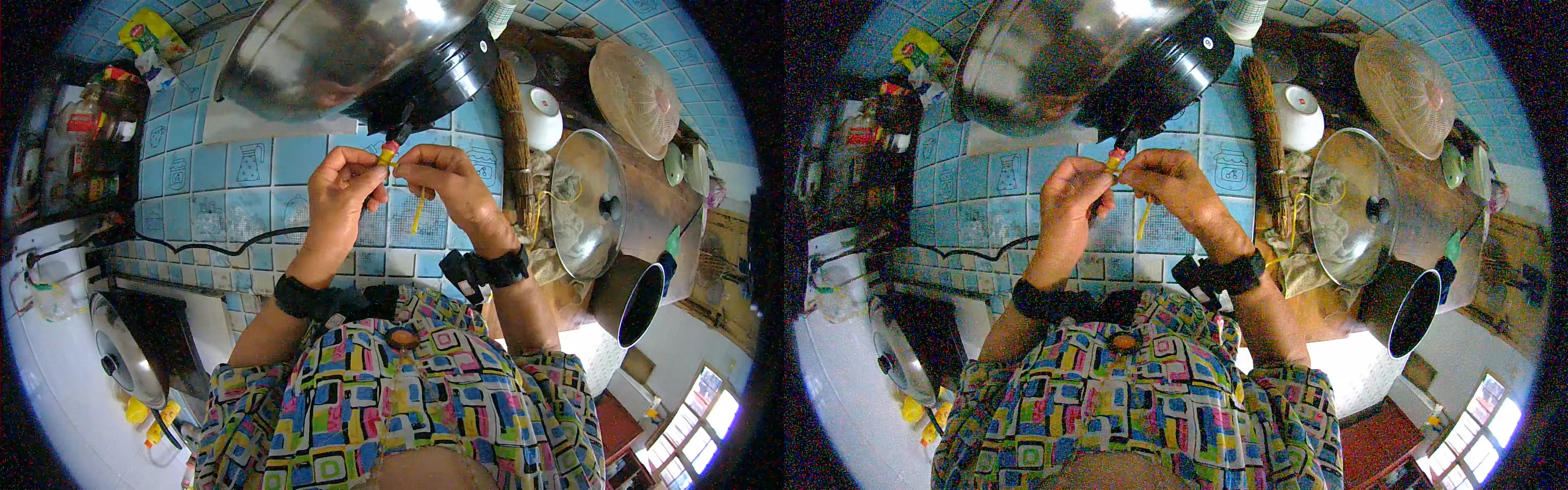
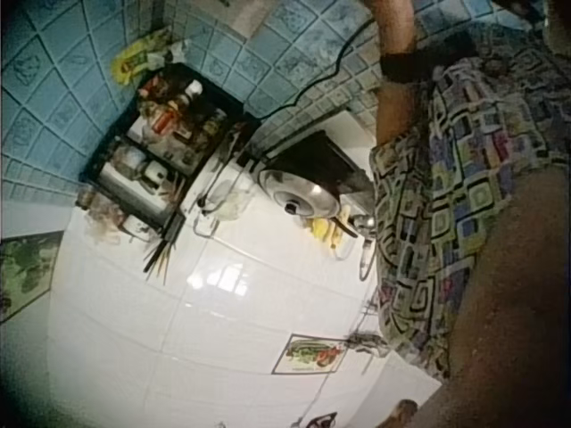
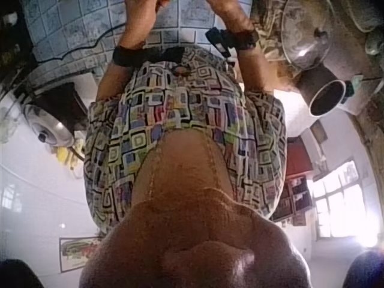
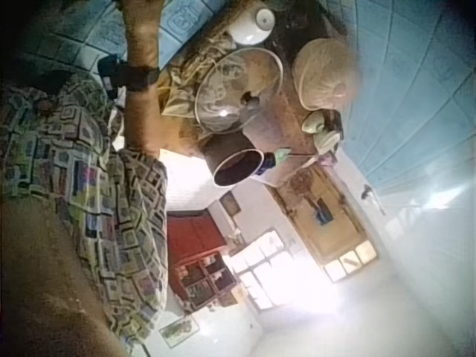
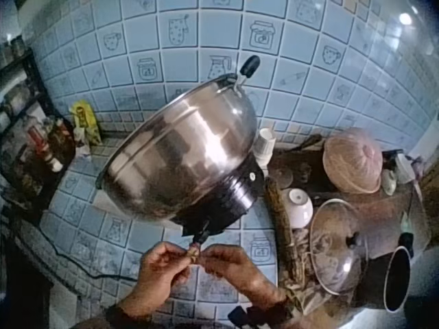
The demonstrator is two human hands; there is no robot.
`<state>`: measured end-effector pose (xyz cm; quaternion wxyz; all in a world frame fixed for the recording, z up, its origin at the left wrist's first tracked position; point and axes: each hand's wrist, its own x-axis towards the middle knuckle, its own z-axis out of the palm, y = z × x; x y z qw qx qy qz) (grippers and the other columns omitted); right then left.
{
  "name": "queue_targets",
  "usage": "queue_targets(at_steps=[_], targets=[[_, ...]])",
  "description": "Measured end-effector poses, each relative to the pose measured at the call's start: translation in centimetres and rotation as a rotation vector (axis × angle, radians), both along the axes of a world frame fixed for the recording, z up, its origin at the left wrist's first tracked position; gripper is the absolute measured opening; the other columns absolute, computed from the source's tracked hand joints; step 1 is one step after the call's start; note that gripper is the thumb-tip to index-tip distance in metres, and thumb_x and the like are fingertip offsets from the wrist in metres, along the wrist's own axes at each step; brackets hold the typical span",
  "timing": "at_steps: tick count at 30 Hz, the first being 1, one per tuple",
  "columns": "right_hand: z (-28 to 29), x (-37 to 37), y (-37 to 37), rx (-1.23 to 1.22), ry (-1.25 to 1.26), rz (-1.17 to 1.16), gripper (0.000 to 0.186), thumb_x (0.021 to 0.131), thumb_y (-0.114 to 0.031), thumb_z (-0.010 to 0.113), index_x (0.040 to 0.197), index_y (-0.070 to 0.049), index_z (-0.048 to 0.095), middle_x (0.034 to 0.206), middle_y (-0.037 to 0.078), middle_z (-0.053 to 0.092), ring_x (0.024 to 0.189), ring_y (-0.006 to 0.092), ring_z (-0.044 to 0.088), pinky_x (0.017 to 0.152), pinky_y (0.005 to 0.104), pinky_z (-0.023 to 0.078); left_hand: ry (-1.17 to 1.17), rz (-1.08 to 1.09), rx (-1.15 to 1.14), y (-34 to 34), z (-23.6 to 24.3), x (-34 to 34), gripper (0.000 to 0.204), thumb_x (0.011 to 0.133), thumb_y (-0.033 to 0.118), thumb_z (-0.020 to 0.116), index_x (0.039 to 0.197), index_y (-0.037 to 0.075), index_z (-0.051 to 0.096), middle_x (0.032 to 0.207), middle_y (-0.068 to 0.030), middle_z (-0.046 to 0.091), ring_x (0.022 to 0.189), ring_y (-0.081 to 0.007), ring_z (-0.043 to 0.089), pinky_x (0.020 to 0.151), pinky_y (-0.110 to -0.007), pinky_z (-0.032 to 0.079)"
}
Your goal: Replacing or repairing the electrical connector/cable on a stainless steel cooker.
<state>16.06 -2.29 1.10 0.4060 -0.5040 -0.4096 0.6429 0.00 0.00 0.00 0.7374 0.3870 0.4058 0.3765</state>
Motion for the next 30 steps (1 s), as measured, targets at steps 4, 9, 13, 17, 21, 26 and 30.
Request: queue_targets(at_steps=[4,9,13,17,21,26,30], targets=[[0.5,-0.4,0.1,-0.023,0.091,-0.056,0.013,0.076,-0.018,0.058,0.078,-0.006,0.060,0.064,-0.001,0.054,0.057,0.0064,0.048,0.051,0.0178,0.035,0.111,0.058,0.163,-0.2,0.4,0.1,0.009,0.078,0.007,0.056,0.083,0.005,0.050,0.072,-0.0021,0.055,0.053,-0.0063,0.051,0.044,-0.016,0.038],[0.9,-1.5,0.4,0.085,-0.010,-0.077,0.013,0.076,-0.015,0.057,0.078,-0.002,0.059,0.064,0.000,0.055,0.057,0.0081,0.049,0.052,0.0199,0.038,0.188,0.045,0.291,-0.1,0.9,0.1,0.009,0.077,0.003,0.056,0.082,0.003,0.049,0.071,-0.0014,0.055,0.055,-0.0046,0.050,0.047,-0.017,0.040],[1.1,-1.8,0.8,0.235,-0.201,-0.074,0.013,0.075,-0.012,0.056,0.076,0.001,0.058,0.063,0.006,0.057,0.056,0.0113,0.052,0.052,0.0242,0.042,0.221,0.069,0.403,-0.2,0.4,0.4,0.010,0.076,0.000,0.056,0.082,0.002,0.048,0.070,-0.0011,0.054,0.057,-0.0043,0.049,0.050,-0.018,0.041],[2.3,-2.2,1.3,0.309,-0.438,-0.050,0.010,0.072,-0.010,0.055,0.070,-0.001,0.058,0.059,0.011,0.058,0.053,0.0177,0.056,0.050,0.0285,0.044,0.260,0.129,0.528,-0.3,0.1,1.0,0.011,0.075,-0.002,0.056,0.081,0.002,0.048,0.067,-0.0009,0.053,0.056,-0.0051,0.048,0.050,-0.019,0.040],[4.3,-2.9,1.8,0.316,-0.540,-0.003,0.009,0.070,-0.009,0.054,0.067,-0.002,0.058,0.058,0.012,0.057,0.052,0.0216,0.057,0.049,0.0306,0.044,0.321,0.145,0.543,-0.2,-0.2,0.7,0.009,0.076,0.000,0.056,0.080,0.002,0.048,0.067,-0.0011,0.053,0.056,-0.0054,0.048,0.049,-0.019,0.040],[3.6,-2.5,1.8,0.291,-0.145,-0.008,0.015,0.078,-0.015,0.052,0.074,-0.002,0.059,0.061,0.005,0.058,0.051,0.0112,0.052,0.046,0.0251,0.041,0.149,0.152,0.468,0.1,0.6,1.1,0.006,0.079,0.004,0.052,0.076,0.001,0.049,0.066,-0.0018,0.052,0.049,-0.0068,0.046,0.045,-0.020,0.040],[4.1,-1.2,1.6,0.217,0.020,-0.192,0.019,0.081,-0.019,0.050,0.083,-0.003,0.060,0.064,0.001,0.054,0.052,0.0056,0.044,0.046,0.0189,0.034,0.164,0.119,0.271,0.6,1.0,0.7,0.006,0.080,0.004,0.052,0.076,0.001,0.049,0.065,-0.0026,0.051,0.047,-0.0071,0.046,0.043,-0.021,0.041]])
